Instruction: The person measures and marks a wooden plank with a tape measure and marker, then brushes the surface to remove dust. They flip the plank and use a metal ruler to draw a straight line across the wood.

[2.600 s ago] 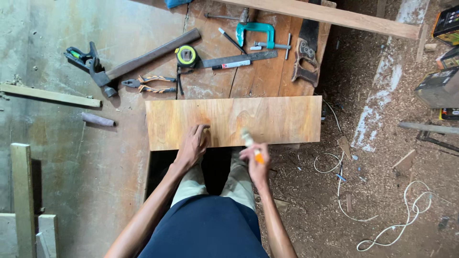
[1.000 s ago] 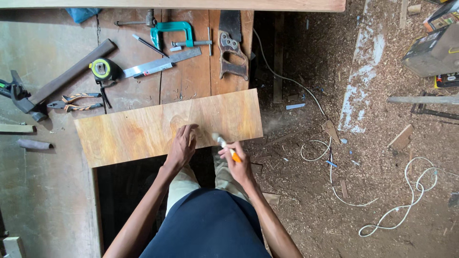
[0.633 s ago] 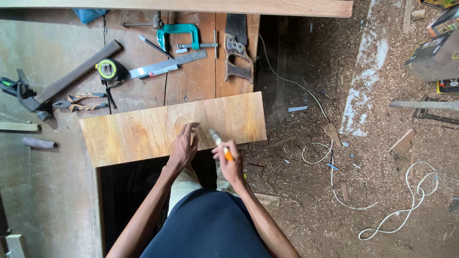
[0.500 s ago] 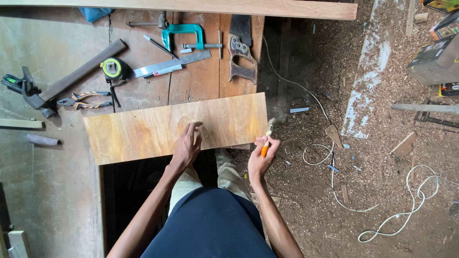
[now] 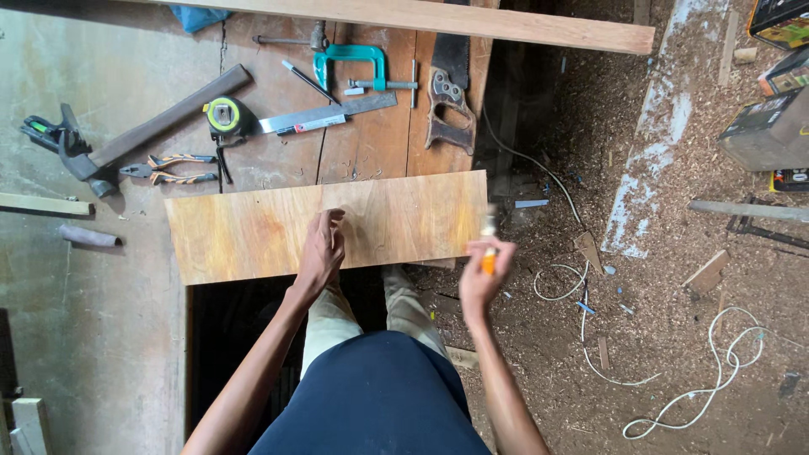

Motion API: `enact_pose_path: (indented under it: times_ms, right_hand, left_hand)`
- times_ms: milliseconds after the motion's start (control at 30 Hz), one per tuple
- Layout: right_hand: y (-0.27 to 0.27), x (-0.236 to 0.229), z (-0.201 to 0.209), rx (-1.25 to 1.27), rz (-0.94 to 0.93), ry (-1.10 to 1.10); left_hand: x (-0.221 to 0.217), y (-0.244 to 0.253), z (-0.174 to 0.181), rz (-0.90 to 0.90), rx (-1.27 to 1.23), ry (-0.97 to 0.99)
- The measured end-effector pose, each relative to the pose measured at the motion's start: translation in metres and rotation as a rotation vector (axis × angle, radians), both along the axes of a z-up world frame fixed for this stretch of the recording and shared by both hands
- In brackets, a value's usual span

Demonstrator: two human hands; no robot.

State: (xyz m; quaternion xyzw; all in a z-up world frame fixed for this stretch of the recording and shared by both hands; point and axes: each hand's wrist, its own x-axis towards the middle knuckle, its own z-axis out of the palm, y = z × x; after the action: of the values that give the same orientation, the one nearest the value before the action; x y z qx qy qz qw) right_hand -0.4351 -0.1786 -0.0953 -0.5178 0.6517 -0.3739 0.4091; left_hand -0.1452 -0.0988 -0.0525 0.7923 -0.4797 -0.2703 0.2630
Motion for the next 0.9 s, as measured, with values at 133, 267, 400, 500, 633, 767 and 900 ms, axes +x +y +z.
enact_pose_path:
  times_ms: [133, 267, 400, 500, 633, 767, 900]
  right_hand:
    - [0.060, 0.105, -0.008, 0.020, 0.581, -0.313]
    - [0.046, 0.100, -0.014, 0.092, 0.546, -0.344]
    - [-0.029, -0.022, -0.006, 0.030, 0.024, -0.103]
    - [-0.037, -0.039, 0.001, -0.193, 0.110, -0.038]
    - [0.015, 0.051, 0.001, 0.003, 0.539, -0.087]
    - [0.004, 0.069, 0.006, 0.083, 0.491, -0.218]
    - [-0.061, -0.007, 0.014, 0.169, -0.126, -0.127]
  left_hand:
    - [-0.005, 0.003, 0.001, -0.003, -0.021, 0.005]
    - [-0.002, 0.014, 0.007, 0.054, 0.026, -0.016]
    - [-0.009, 0.016, 0.008, 0.015, 0.030, 0.000]
    - [-0.014, 0.014, 0.007, 0.019, 0.026, 0.045]
    - [-0.023, 0.005, 0.006, -0.003, 0.046, 0.076]
    - [-0.018, 0.003, 0.011, 0.020, 0.026, 0.049]
    - [-0.007, 0.009, 0.015, 0.006, 0.020, 0.096]
